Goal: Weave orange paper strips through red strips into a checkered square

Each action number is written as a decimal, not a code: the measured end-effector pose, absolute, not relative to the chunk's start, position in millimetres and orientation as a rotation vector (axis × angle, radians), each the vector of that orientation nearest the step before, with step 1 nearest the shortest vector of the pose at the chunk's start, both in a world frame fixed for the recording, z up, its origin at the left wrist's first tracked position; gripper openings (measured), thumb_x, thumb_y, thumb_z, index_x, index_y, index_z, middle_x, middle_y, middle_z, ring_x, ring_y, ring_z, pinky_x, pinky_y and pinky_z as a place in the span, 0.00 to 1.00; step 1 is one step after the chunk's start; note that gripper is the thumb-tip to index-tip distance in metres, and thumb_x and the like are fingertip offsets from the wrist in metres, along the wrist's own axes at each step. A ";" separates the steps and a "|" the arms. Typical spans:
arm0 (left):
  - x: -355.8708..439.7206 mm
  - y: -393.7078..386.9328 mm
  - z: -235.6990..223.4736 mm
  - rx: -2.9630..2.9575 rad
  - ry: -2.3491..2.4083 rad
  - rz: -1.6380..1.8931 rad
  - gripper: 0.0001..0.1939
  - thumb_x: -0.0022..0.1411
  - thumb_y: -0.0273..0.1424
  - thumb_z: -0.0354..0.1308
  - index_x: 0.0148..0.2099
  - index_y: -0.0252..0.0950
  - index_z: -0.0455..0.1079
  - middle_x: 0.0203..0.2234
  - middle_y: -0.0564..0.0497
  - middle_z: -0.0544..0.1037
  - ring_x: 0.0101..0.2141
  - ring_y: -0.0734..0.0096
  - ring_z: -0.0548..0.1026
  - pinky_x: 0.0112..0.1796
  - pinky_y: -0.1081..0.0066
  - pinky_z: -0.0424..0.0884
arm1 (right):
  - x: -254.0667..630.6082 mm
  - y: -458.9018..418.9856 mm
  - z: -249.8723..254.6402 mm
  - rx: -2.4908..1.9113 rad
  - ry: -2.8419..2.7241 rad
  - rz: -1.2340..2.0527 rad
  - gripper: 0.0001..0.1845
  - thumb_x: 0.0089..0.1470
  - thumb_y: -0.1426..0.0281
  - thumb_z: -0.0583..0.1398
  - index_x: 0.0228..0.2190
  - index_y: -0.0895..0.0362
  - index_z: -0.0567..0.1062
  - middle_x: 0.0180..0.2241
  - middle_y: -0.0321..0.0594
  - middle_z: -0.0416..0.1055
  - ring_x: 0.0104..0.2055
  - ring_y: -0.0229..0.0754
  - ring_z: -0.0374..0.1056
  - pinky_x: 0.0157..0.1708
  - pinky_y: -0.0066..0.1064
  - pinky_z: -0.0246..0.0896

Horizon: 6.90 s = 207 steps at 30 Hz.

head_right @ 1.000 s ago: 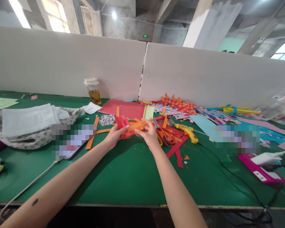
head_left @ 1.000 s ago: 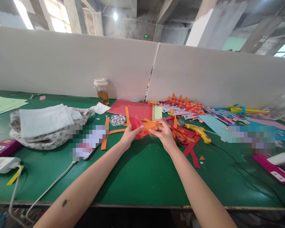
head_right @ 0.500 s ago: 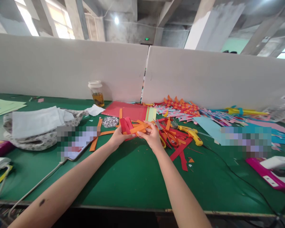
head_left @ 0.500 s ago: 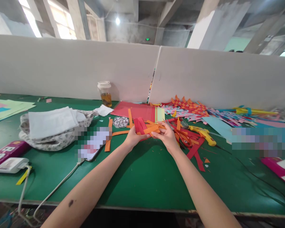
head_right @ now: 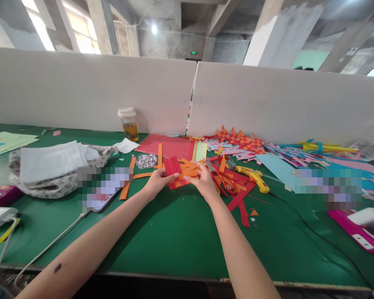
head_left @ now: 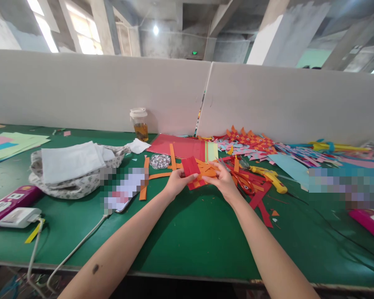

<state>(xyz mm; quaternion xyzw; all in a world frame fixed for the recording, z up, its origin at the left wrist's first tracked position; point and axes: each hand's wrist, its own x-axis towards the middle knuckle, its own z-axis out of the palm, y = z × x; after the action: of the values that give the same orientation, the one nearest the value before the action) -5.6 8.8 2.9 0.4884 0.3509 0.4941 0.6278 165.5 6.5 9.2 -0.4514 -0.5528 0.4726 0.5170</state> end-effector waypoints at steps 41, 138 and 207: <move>-8.1 8.9 4.9 1.187 0.956 1.035 0.19 0.40 0.39 0.66 0.32 0.32 0.70 0.28 0.48 0.76 0.31 0.71 0.73 0.29 0.75 0.69 | 164.1 2.5 11.9 -1.055 -1.376 1.058 0.27 0.37 0.66 0.66 0.41 0.52 0.66 0.33 0.37 0.74 0.35 0.44 0.71 0.36 0.36 0.65; -18.0 12.4 5.9 1.062 0.859 1.127 0.29 0.42 0.33 0.67 0.48 0.34 0.66 0.24 0.51 0.76 0.26 0.72 0.75 0.32 0.71 0.71 | 162.9 7.7 1.3 -1.153 -1.340 0.978 0.31 0.36 0.62 0.66 0.44 0.54 0.65 0.29 0.37 0.71 0.34 0.43 0.69 0.37 0.37 0.64; -9.3 9.4 3.4 1.180 0.926 0.968 0.19 0.43 0.36 0.66 0.38 0.32 0.72 0.31 0.45 0.78 0.29 0.71 0.75 0.30 0.75 0.70 | 162.1 3.2 11.9 -1.148 -1.233 1.062 0.37 0.31 0.64 0.68 0.45 0.53 0.63 0.27 0.36 0.73 0.33 0.47 0.71 0.37 0.40 0.66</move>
<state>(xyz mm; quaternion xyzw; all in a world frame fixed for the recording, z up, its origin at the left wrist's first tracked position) -9.3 9.4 3.4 0.5146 0.4041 0.4223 0.6274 162.1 3.2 11.9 -0.4838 -0.5194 0.4475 0.5439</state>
